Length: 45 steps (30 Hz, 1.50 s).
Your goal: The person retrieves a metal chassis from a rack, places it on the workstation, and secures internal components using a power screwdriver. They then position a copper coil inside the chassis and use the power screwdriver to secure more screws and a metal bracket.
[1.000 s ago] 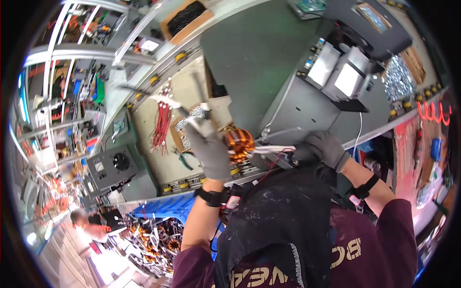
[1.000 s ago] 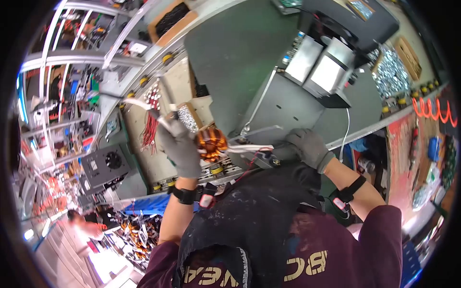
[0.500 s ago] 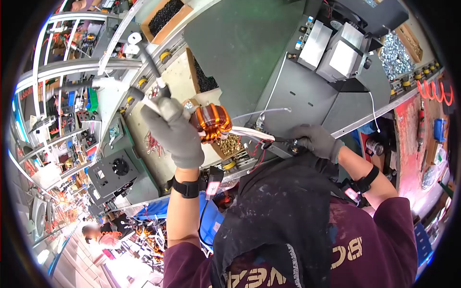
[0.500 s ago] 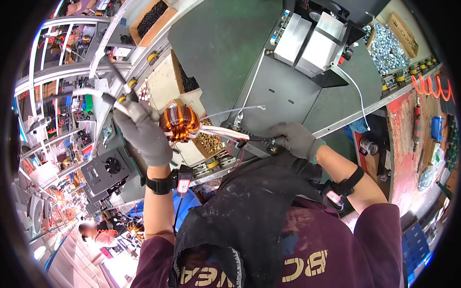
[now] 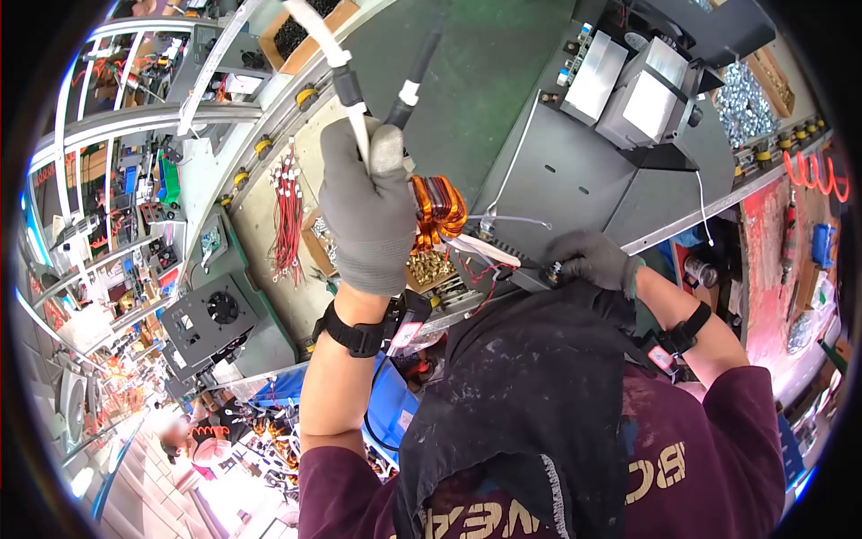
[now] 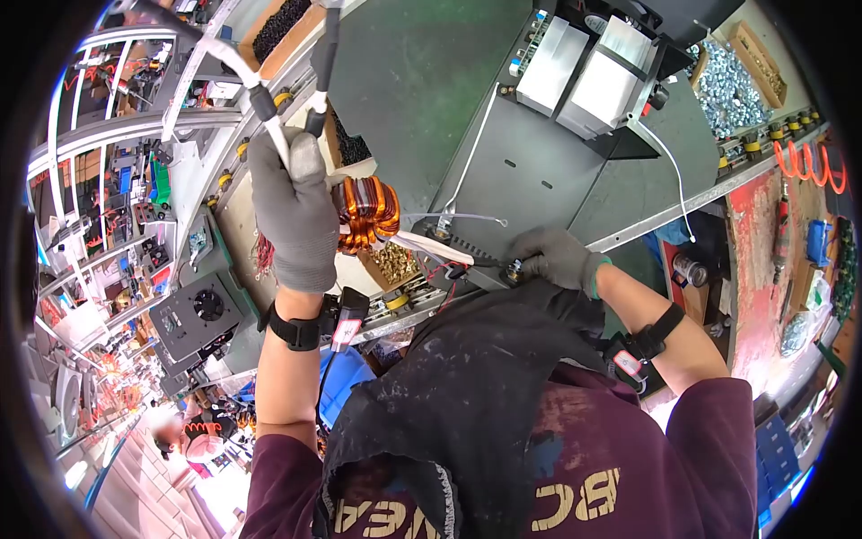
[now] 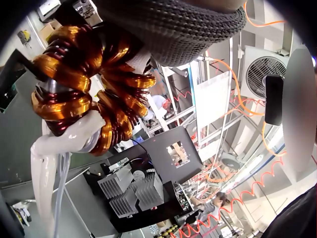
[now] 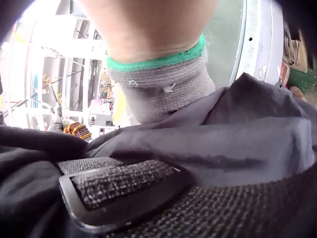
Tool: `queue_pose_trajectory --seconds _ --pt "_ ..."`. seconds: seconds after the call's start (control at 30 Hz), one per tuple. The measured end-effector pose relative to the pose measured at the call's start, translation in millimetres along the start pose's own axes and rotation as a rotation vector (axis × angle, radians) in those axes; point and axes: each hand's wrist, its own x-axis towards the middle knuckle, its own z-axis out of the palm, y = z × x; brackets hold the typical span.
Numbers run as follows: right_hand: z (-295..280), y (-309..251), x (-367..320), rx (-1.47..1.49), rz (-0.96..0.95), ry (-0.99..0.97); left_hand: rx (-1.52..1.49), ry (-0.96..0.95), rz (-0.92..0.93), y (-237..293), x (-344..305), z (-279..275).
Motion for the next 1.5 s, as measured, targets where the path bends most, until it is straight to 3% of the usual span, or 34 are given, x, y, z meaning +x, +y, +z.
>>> queue_pose_trajectory --seconds 0.13,0.3,0.47,0.57,0.63,0.77,0.83,0.97,1.07,1.17,1.23,1.33,1.5 --pt "-3.7 15.3 4.9 -0.123 -0.069 -0.036 0.090 -0.013 0.120 -1.1 -1.3 1.5" --pt "-7.2 8.7 7.7 -0.075 -0.054 -0.079 0.006 -0.027 -0.038 8.2 -8.4 -7.0" --pt "-8.3 10.8 9.8 -0.174 -0.062 -0.103 0.069 -0.053 -0.020 6.6 -9.6 -7.5" --pt "-7.8 4.5 12.0 -0.270 0.027 -0.093 0.053 -0.045 -0.013 6.5 -9.4 -7.0" --pt "-2.8 -0.1 14.4 -0.268 0.268 -0.045 0.056 -0.046 -0.002 6.2 -9.7 -7.6" --pt "-1.7 -1.9 15.7 -0.266 0.277 -0.041 0.072 -0.044 0.032 5.4 -8.4 -6.9" --pt "-1.2 11.1 15.7 -0.021 0.065 -0.074 0.076 -0.042 0.025 5.1 -8.5 -6.8" --pt "0.9 12.7 6.9 0.060 -0.102 -0.073 0.076 -0.046 0.050 8.4 -9.4 -9.9" --pt "0.1 4.5 2.0 0.245 0.067 -0.083 0.050 -0.066 0.041 10.1 -10.2 -8.6" --pt "-0.3 6.6 7.5 0.138 0.164 -0.080 0.041 -0.069 0.070 16.2 -9.6 -7.8" --pt "4.3 4.3 11.0 -0.169 0.251 0.036 0.055 -0.071 0.071 18.1 -9.4 -7.7" --pt "8.0 13.5 11.0 -0.067 0.324 0.047 0.050 -0.073 0.104 16.5 -11.0 -8.7" --pt "5.8 11.3 7.8 -0.139 0.233 0.020 0.069 -0.070 0.076 16.8 -12.7 -10.5"
